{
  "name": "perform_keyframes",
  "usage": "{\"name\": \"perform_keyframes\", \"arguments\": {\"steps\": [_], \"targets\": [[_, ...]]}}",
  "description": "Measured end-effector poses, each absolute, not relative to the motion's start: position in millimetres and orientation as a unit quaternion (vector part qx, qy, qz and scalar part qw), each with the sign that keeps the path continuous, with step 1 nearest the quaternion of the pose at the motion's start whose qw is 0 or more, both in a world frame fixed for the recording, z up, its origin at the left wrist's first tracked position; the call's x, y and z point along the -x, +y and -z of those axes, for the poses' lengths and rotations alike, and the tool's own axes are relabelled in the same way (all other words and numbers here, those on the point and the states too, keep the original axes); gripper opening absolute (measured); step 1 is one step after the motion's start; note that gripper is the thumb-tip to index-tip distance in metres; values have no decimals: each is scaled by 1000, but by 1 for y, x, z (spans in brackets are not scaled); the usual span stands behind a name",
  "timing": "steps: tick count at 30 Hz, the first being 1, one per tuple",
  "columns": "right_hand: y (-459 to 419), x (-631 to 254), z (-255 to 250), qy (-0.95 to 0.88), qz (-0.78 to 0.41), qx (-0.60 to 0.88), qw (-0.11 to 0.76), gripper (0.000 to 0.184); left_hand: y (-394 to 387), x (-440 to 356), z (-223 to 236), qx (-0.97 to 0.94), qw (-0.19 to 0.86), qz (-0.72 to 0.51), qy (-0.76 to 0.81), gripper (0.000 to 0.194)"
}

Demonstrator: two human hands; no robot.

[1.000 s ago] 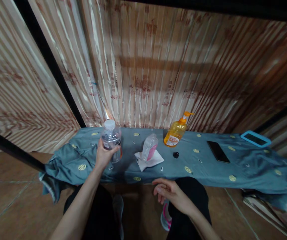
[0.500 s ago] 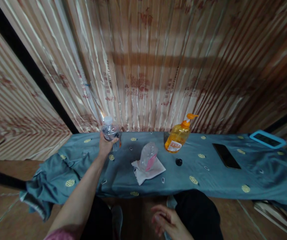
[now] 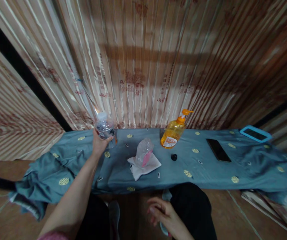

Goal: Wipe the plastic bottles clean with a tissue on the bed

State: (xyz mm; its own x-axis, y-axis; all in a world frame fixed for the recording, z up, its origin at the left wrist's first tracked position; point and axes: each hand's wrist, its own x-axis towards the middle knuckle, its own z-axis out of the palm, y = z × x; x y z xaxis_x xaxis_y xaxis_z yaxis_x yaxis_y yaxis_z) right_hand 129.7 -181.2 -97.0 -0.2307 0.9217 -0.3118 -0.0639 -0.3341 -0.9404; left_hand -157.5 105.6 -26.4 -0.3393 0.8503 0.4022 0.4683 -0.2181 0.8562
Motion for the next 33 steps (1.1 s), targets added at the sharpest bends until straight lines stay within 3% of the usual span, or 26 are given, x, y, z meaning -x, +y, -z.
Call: {"name": "perform_keyframes", "arguments": {"steps": [8,13,16,24,27,33], "targets": [[-158,-156,69,-499,-560,525,403,55,73,176,3,-515,98,-571,631,112],[-112,-199,46,-517,-371,658,403,40,28,159,-18,-552,39,-580,598,100],[-76,-226,38,-505,-234,754,347,47,0,123,-11,-627,122,-550,538,88],[-31,-231,40,-570,-172,784,173,32,-5,30,27,-682,331,-463,460,116],[-33,-226,35,-590,-176,765,189,28,1,17,20,-661,355,-464,471,107],[-35,-200,-27,-665,-196,646,318,35,1,9,10,-634,410,-456,472,62]]}}
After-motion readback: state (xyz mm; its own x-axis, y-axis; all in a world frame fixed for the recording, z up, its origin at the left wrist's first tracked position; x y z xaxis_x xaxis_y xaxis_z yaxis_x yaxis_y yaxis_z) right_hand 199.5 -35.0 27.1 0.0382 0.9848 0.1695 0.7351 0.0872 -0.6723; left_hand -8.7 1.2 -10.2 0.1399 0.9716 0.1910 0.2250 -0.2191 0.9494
